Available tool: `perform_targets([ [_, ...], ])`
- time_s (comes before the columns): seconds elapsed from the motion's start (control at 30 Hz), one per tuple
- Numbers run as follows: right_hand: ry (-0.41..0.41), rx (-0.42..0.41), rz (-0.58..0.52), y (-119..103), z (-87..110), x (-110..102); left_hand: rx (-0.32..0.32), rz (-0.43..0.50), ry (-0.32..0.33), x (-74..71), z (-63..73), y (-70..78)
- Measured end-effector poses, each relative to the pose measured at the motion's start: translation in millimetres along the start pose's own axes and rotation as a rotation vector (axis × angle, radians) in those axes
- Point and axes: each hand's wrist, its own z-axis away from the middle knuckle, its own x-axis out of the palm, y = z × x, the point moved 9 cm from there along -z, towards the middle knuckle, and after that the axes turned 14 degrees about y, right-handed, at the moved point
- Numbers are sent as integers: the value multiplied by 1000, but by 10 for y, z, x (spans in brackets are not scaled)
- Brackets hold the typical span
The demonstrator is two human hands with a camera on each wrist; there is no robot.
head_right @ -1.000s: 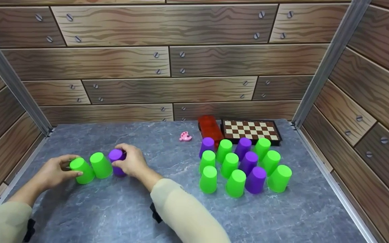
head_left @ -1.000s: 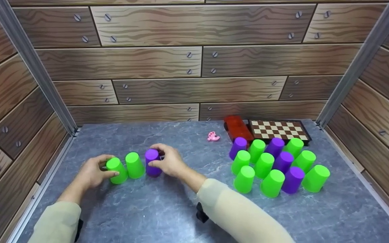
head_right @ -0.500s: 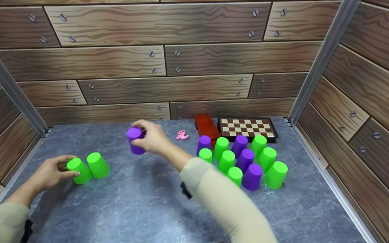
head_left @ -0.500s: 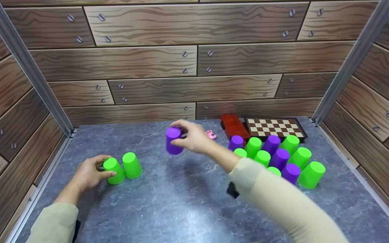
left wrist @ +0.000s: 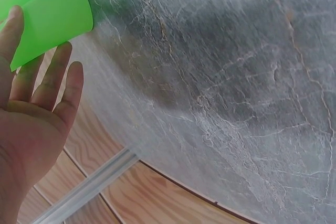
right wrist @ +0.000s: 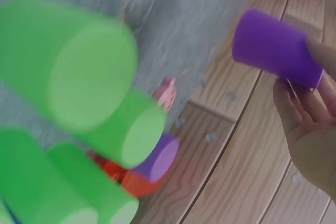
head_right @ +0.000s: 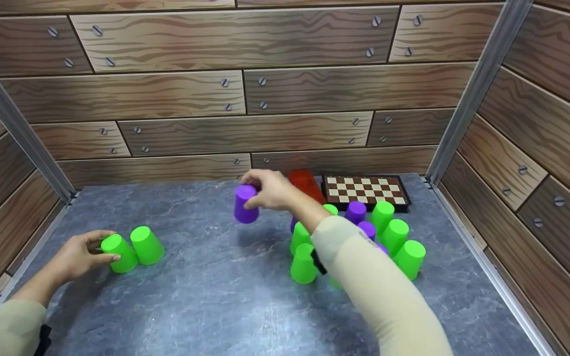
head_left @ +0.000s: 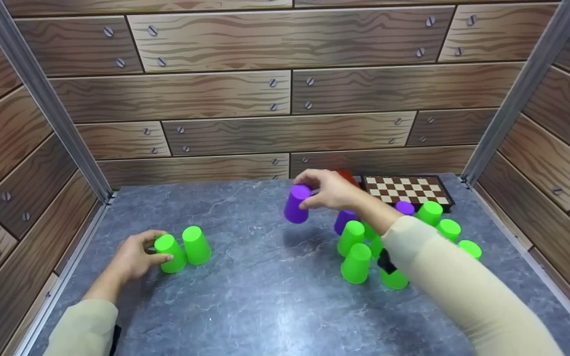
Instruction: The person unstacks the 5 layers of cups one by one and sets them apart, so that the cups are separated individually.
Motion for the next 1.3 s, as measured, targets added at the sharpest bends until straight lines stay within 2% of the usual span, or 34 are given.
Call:
perform_targets([
  [0.2,-29,24,108,296,40,-83,2,22,6,4,19,-14],
  [0.57,-63,35,160,602,89,-52,11,21,12,-14,27,-15],
  [0.7,-83,67,178,704,92,-21,13,16,15,-14,17,-11],
  [1.07,-103,108,223,832,101,47,-9,19,10,13,-3,-32],
  [1.3,-99,62,243,804,92,95,-10,17,9,10,-1,-24],
])
